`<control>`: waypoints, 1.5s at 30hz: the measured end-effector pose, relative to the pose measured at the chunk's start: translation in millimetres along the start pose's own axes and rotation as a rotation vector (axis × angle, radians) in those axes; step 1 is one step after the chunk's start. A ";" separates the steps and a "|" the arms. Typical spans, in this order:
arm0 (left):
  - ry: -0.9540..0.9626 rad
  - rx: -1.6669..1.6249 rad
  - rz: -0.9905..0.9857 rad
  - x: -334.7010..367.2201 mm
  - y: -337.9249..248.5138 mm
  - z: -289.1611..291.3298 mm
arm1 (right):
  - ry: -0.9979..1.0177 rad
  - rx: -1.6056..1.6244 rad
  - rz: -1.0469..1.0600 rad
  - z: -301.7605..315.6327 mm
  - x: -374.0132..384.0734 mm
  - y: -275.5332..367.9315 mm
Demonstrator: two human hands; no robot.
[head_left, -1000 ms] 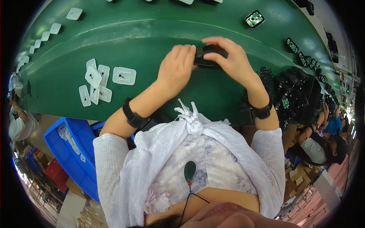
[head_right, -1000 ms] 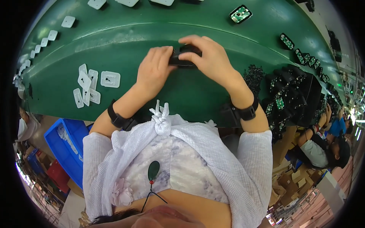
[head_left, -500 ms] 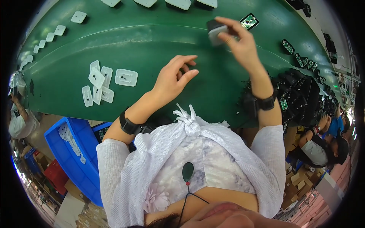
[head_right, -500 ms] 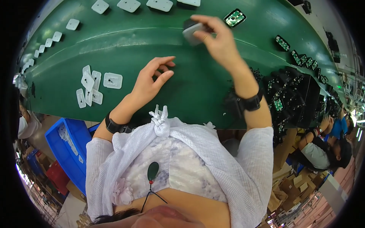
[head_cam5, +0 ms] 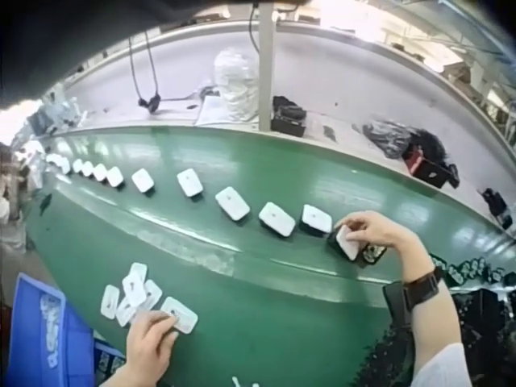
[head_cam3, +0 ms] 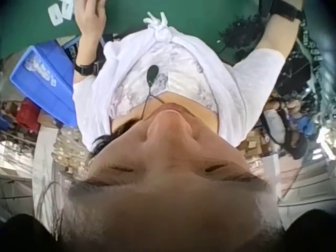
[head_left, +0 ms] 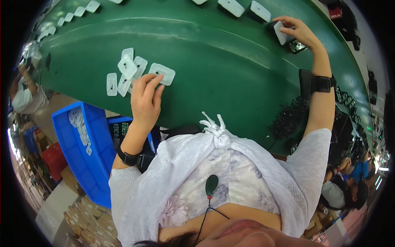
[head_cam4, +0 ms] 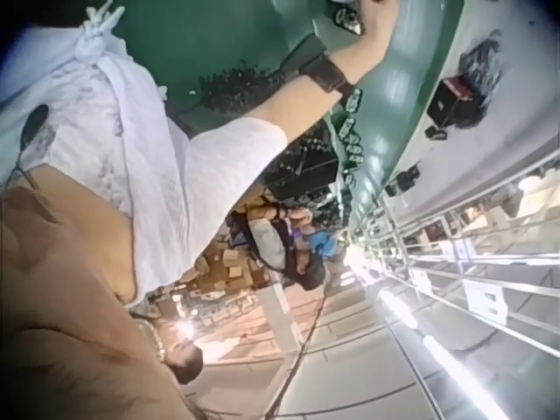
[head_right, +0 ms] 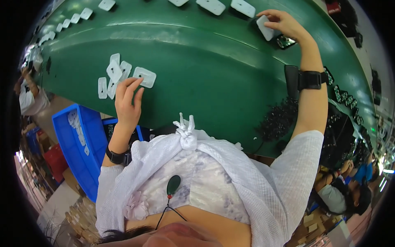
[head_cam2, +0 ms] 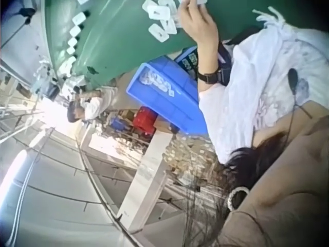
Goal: Assemble small electronic components by placing PCBs into plastic housings on a factory production line.
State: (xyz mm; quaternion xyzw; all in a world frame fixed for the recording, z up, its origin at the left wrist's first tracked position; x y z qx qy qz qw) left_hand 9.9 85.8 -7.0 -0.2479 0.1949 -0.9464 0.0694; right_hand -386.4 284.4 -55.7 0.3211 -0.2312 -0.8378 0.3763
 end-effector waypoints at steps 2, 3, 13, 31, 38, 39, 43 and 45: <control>-0.016 0.149 0.062 -9.3 13.6 5.5 | 0.012 0.035 -0.015 -6.8 8.3 3.5; -0.019 0.144 0.062 -9.0 13.4 4.6 | 0.008 0.063 -0.053 -5.8 7.3 -0.8; 0.259 0.314 0.082 -7.7 7.4 -35.5 | -0.443 -0.132 0.001 16.1 -22.1 2.8; 0.127 0.092 -0.172 40.6 -52.3 -84.3 | -0.490 -0.374 -0.220 -16.0 -105.8 -5.1; 0.218 -0.237 -0.456 56.6 -123.1 -128.8 | -0.705 -0.628 -0.113 -65.5 -139.2 65.3; 0.222 -0.263 -0.441 56.8 -123.5 -129.3 | -0.650 -0.668 -0.102 -76.9 -141.3 70.2; 0.215 -0.324 -0.380 55.3 -109.5 -122.2 | -0.476 -0.593 0.021 -106.1 -164.2 80.7; 0.232 -0.356 -0.358 53.2 -102.9 -120.8 | -0.427 -0.532 0.014 -109.0 -170.2 79.8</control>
Point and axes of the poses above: each hand's wrist, its own x-axis towards the middle knuckle, its own z-axis out of the back of the hand, y = z × x, the point moved 10 cm from there along x, towards the middle knuckle, and after that the axes turned 5 degrees about -z, right-handed, at the moved point
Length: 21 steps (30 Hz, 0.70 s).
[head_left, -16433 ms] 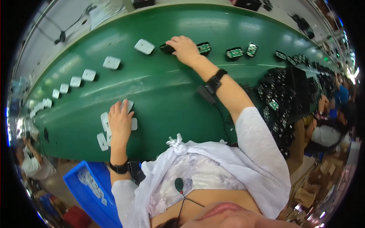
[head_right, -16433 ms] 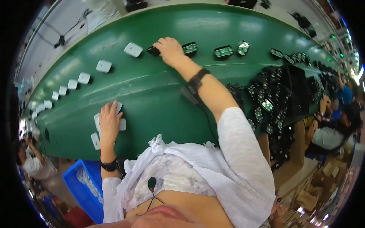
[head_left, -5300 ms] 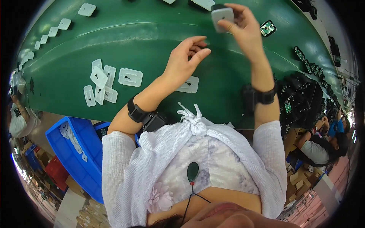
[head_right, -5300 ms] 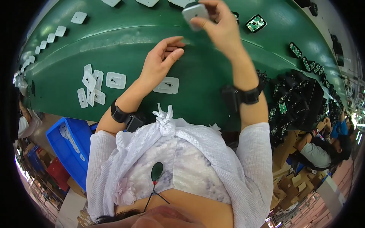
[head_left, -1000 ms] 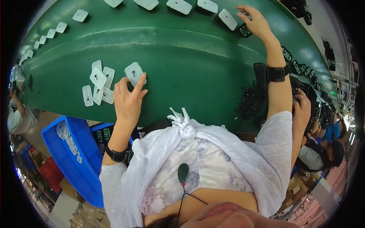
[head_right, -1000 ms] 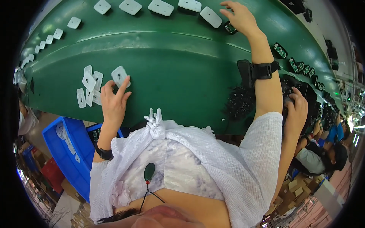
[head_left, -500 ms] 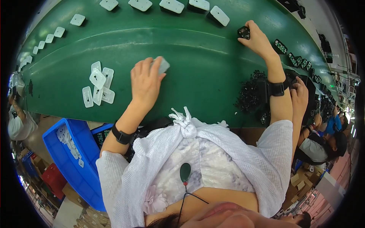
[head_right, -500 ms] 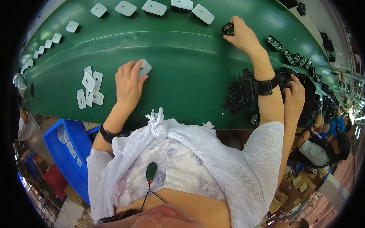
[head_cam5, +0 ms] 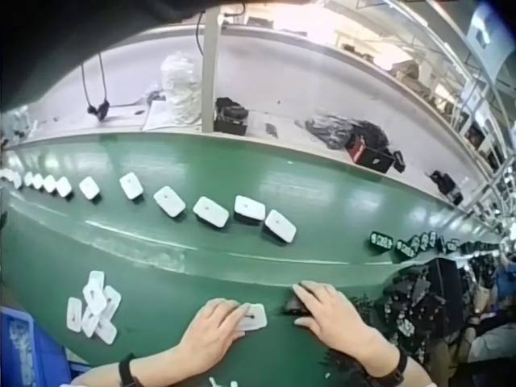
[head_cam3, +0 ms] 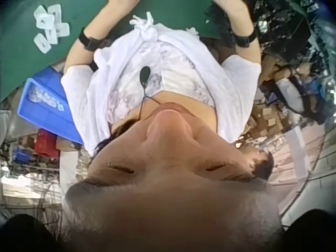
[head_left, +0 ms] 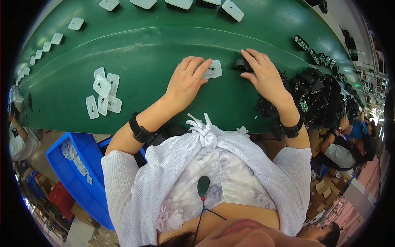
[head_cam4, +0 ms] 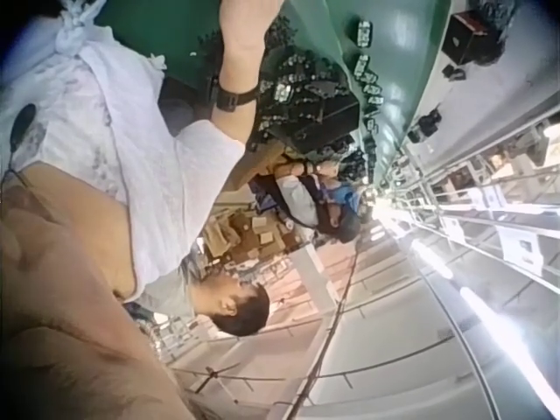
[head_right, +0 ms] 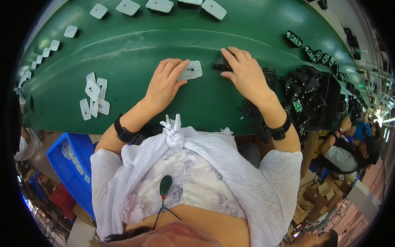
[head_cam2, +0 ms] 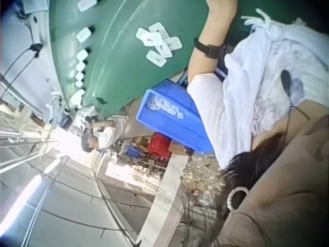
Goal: Assemble small electronic components by placing PCBs into plastic housings on a factory production line.
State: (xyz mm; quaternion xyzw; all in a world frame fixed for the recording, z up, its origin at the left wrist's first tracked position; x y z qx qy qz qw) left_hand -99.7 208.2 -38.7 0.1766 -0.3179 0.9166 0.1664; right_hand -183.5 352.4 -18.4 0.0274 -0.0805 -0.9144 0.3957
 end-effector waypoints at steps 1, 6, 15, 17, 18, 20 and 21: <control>0.001 0.000 0.004 0.2 -0.1 0.6 | 0.008 0.016 0.028 0.1 -2.5 2.3; -0.017 -0.011 -0.043 1.2 -1.2 1.1 | 0.060 0.054 0.114 3.4 -16.3 16.8; -0.031 -0.108 0.005 -2.6 0.0 6.4 | -0.061 -0.044 -0.020 10.9 -21.0 17.6; -0.023 -0.091 -0.007 -3.5 0.2 7.0 | -0.020 -0.015 -0.006 12.9 -22.2 14.0; -0.011 -0.078 -0.024 -3.2 -1.0 6.3 | 0.020 0.014 0.001 10.9 -23.5 14.1; -0.003 -0.083 -0.026 -3.7 -0.3 4.4 | 0.010 0.054 0.002 7.8 -25.1 14.5; 0.003 -0.087 -0.026 -3.7 0.2 3.7 | -0.001 0.093 0.006 7.5 -24.5 15.0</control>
Point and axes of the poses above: each hand's wrist, its own x-axis towards the middle knuckle, its own z-axis out of the back of the hand, y = z × x, the point moved 10 cm from there along x, towards the middle knuckle, and after that the axes turned 5 degrees about -z, right-handed, at the moved point
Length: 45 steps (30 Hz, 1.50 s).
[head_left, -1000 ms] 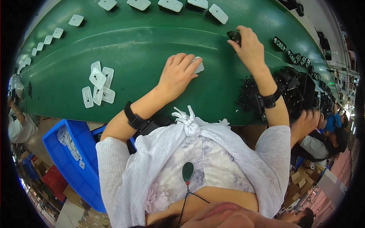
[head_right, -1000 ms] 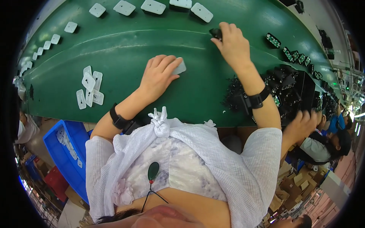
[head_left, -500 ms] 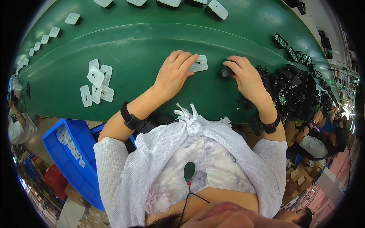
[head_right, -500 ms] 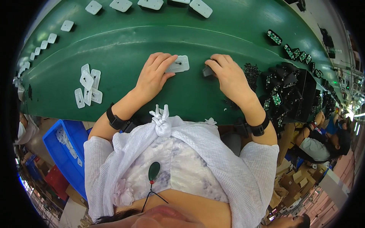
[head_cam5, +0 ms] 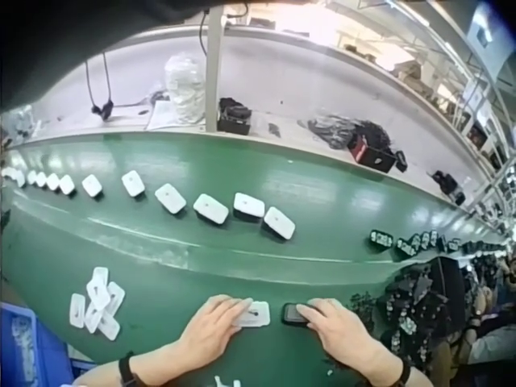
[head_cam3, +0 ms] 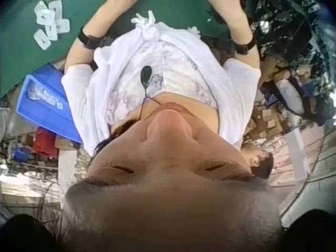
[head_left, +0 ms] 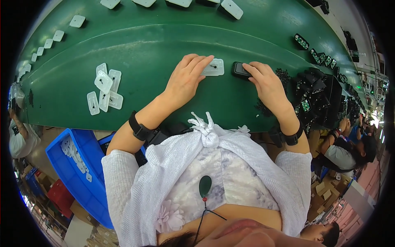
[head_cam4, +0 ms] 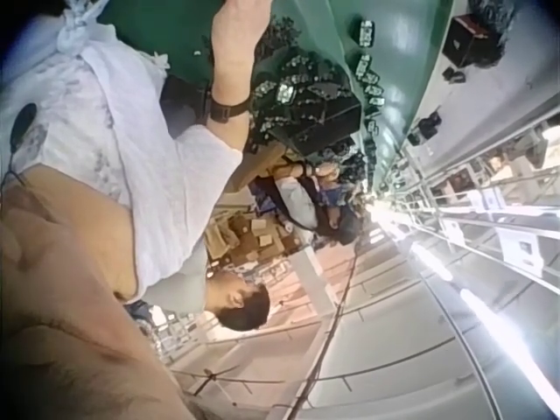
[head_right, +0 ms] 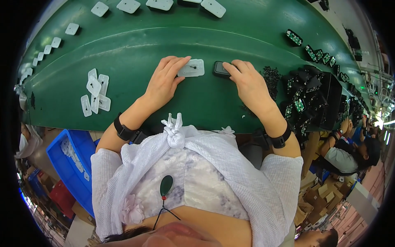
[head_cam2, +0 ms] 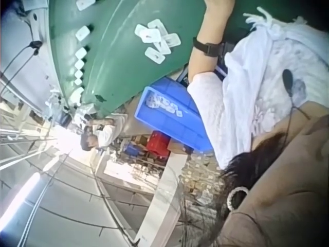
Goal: Assemble small electronic components by placing PCBs into plastic housings on a factory production line.
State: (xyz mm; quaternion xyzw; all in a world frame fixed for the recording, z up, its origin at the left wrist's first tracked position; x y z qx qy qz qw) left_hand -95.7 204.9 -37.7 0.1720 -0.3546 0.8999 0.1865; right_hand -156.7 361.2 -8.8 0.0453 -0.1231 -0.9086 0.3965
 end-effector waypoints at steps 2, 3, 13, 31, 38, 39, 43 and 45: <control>-0.017 -0.045 0.016 0.1 1.2 3.6 | -0.020 0.028 0.008 3.0 1.7 2.9; -0.032 -0.090 0.031 -0.4 2.4 5.6 | -0.039 0.058 0.015 5.8 2.6 5.1; -0.125 -0.248 0.192 -15.8 23.5 14.2 | -0.131 0.123 0.163 16.3 30.7 58.6; 0.046 -0.016 0.073 -18.0 5.7 6.8 | -0.093 0.029 0.294 -13.1 38.4 74.0; 0.130 0.269 0.001 -10.4 -7.1 4.2 | -0.199 0.069 0.176 -14.8 33.7 65.5; 0.136 0.315 -0.014 -7.6 -10.3 3.7 | -0.178 0.140 0.159 -13.8 35.4 59.5; 0.021 0.373 -0.007 4.1 -7.6 1.3 | -0.079 0.285 0.165 -11.4 58.4 39.2; -0.085 0.151 0.106 12.8 15.1 11.1 | 0.149 1.007 -0.299 -38.3 70.8 -3.6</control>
Point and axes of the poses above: each hand's wrist, its own x-axis towards the middle knuckle, its own z-axis out of the back of the hand, y = z × x, the point moved 10 cm from there along x, towards the middle knuckle, and after that the axes turned 5 degrees about -z, right-handed, at the moved point
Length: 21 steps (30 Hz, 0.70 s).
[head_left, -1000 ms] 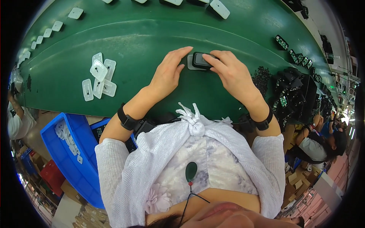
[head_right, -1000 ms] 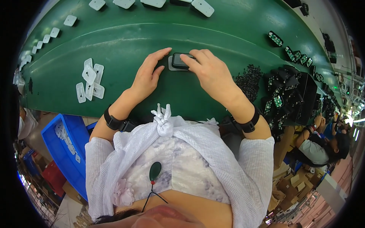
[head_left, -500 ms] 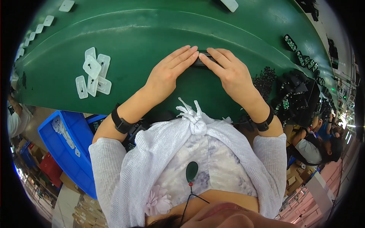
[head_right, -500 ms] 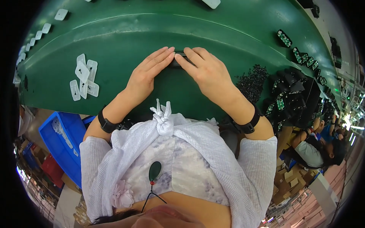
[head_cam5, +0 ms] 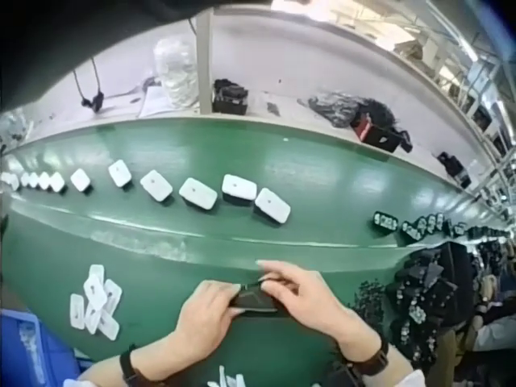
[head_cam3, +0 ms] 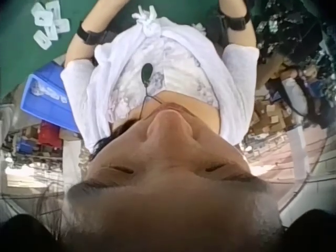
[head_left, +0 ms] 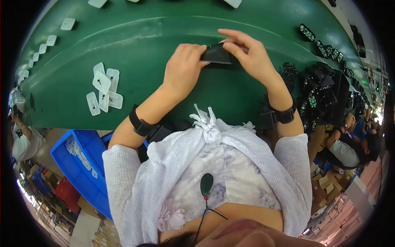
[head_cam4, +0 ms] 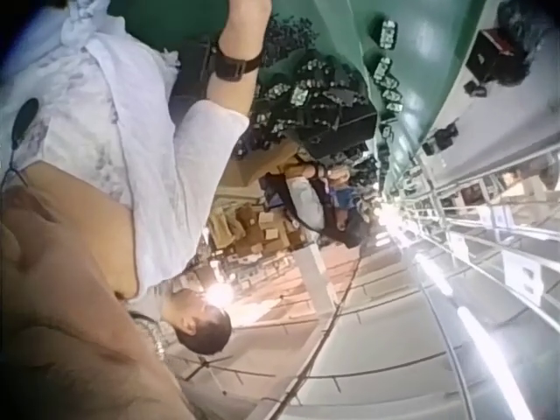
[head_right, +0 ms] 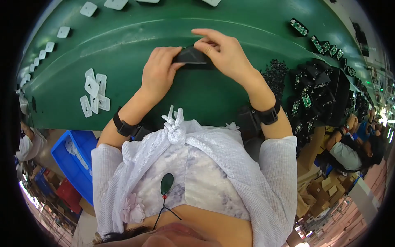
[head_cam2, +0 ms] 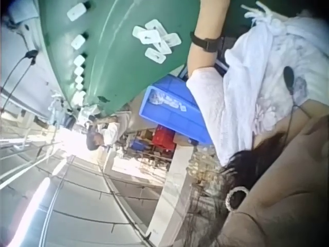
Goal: Assemble small electronic components by placing PCBs into plastic housings on a factory production line.
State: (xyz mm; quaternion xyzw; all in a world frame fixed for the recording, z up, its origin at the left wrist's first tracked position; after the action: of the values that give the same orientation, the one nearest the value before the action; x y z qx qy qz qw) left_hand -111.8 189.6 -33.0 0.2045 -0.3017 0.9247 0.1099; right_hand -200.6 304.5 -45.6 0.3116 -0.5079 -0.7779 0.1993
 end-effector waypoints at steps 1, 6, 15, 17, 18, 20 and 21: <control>0.029 -0.180 0.211 0.7 15.0 -1.1 | -0.013 -0.005 0.018 1.0 -2.2 4.5; 0.010 -1.150 0.719 -23.9 24.0 -35.2 | -0.037 0.401 0.073 -10.2 -21.6 8.0; 0.035 -1.100 0.607 -20.4 12.6 -41.1 | -0.212 0.158 0.193 8.0 -20.3 21.2; -0.014 -0.966 0.585 -22.4 17.5 -23.6 | -0.326 -0.074 0.285 32.0 -15.6 32.9; -0.044 -0.940 0.603 -28.8 24.3 -9.2 | -0.312 -0.059 0.285 42.1 -6.8 32.9; -0.219 -0.166 0.197 -21.0 9.7 59.3 | -0.368 -0.155 0.283 71.4 -0.1 35.5; -0.287 0.116 0.099 -26.4 7.3 86.3 | -0.348 -0.182 0.258 82.8 7.1 34.7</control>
State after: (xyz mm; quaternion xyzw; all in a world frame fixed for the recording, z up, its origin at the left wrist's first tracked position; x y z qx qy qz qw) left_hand -63.8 129.6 14.9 0.3252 -0.2699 0.9063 0.0080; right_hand -263.0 341.2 8.1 0.0859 -0.4979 -0.8306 0.2341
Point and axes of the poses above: each hand's wrist, its own x-axis towards the middle knuckle, its own z-axis out of the back of the hand, y = z × x, the point moved 10 cm from there along x, towards the middle knuckle, and after that the axes turned 5 degrees about -z, right-handed, at the moved point
